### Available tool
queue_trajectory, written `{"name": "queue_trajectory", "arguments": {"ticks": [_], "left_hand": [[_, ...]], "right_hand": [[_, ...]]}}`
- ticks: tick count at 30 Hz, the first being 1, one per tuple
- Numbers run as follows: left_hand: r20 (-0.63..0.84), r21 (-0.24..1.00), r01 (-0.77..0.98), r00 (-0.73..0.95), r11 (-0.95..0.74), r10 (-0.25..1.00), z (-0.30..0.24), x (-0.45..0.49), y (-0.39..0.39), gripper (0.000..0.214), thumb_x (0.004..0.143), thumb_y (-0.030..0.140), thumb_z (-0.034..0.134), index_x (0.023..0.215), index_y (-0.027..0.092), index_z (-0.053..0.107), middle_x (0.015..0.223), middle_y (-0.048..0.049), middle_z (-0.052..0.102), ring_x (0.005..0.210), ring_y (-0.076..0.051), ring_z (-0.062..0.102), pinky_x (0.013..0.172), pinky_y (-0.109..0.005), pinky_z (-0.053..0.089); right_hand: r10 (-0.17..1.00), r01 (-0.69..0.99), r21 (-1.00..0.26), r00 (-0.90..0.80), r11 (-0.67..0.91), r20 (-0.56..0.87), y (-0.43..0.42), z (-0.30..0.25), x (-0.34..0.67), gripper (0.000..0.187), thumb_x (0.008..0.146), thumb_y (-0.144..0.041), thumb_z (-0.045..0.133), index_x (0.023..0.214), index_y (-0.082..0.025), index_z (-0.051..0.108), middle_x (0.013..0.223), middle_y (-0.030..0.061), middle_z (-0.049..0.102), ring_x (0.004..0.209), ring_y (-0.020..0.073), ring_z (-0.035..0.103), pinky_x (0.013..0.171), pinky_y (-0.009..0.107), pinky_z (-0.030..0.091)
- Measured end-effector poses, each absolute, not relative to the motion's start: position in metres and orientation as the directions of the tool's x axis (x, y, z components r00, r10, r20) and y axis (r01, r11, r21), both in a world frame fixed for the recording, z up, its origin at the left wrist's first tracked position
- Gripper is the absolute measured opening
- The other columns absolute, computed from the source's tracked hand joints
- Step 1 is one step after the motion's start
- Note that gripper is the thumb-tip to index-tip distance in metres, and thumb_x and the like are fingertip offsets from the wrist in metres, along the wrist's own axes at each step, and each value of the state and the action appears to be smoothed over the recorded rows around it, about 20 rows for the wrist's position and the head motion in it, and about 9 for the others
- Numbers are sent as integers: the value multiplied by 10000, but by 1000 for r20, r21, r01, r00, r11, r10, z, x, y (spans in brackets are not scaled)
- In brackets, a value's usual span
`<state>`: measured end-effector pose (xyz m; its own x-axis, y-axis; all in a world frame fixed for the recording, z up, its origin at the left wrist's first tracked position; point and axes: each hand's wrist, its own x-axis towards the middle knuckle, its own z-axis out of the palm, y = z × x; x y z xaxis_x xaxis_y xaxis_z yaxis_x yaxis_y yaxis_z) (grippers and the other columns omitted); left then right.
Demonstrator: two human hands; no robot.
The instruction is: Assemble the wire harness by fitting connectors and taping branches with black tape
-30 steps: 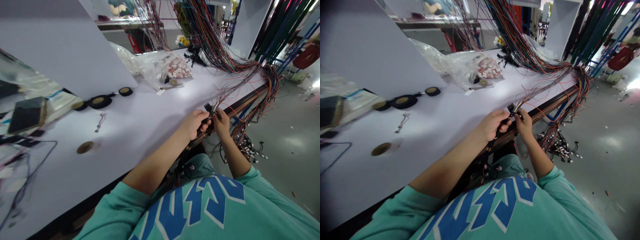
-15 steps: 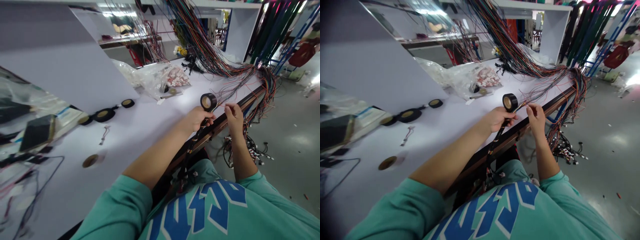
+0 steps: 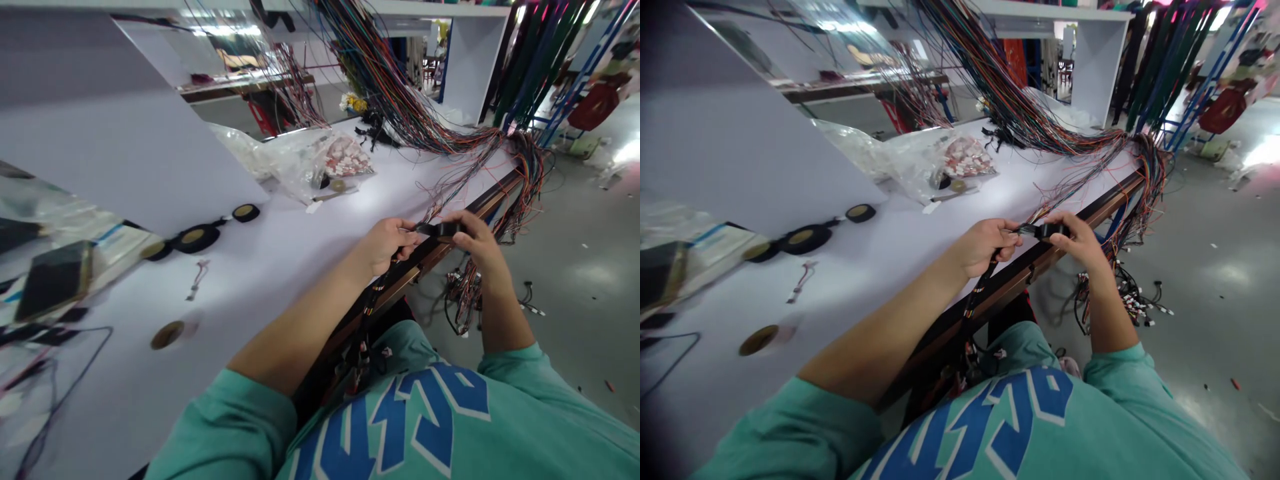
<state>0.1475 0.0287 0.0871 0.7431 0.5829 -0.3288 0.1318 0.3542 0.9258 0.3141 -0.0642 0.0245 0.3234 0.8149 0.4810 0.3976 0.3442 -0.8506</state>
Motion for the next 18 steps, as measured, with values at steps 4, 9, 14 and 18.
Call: {"name": "queue_trajectory", "arguments": {"ticks": [4, 9, 14, 18], "left_hand": [[-302, 939, 106, 711, 328, 635, 84, 151, 10, 221, 777, -54, 454, 733, 160, 421, 479, 57, 525, 300, -14, 351, 337, -131, 199], [-338, 915, 93, 710, 393, 618, 77, 151, 4, 202, 861, 140, 487, 673, 161, 417, 455, 62, 493, 268, -8, 314, 303, -118, 184], [-497, 847, 302, 743, 438, 449, 84, 162, 31, 347, 917, 376, 410, 659, 156, 478, 393, 33, 473, 225, -26, 244, 270, -141, 160], [-491, 839, 311, 787, 447, 374, 95, 181, 49, 244, 887, 126, 429, 674, 110, 547, 501, -38, 581, 370, -80, 501, 355, -159, 364]], "right_hand": [[715, 589, -797, 499, 134, 489, -46, -10, 286, 257, 717, -412, 601, 873, -213, 643, 691, 20, 635, 717, 198, 592, 807, 385, 461], [499, 215, -880, 755, 423, 424, -3, -16, 260, 261, 693, -330, 543, 929, -230, 598, 962, 39, 669, 961, 193, 597, 898, 365, 467], [614, -146, -822, 738, 550, 280, 12, -4, 264, 308, 608, -297, 628, 902, -252, 547, 785, -30, 609, 675, 115, 567, 666, 267, 513], [614, -111, -811, 713, 575, 338, 10, -6, 282, 309, 619, -325, 652, 905, -269, 549, 733, -48, 575, 609, 94, 533, 599, 235, 485]]}}
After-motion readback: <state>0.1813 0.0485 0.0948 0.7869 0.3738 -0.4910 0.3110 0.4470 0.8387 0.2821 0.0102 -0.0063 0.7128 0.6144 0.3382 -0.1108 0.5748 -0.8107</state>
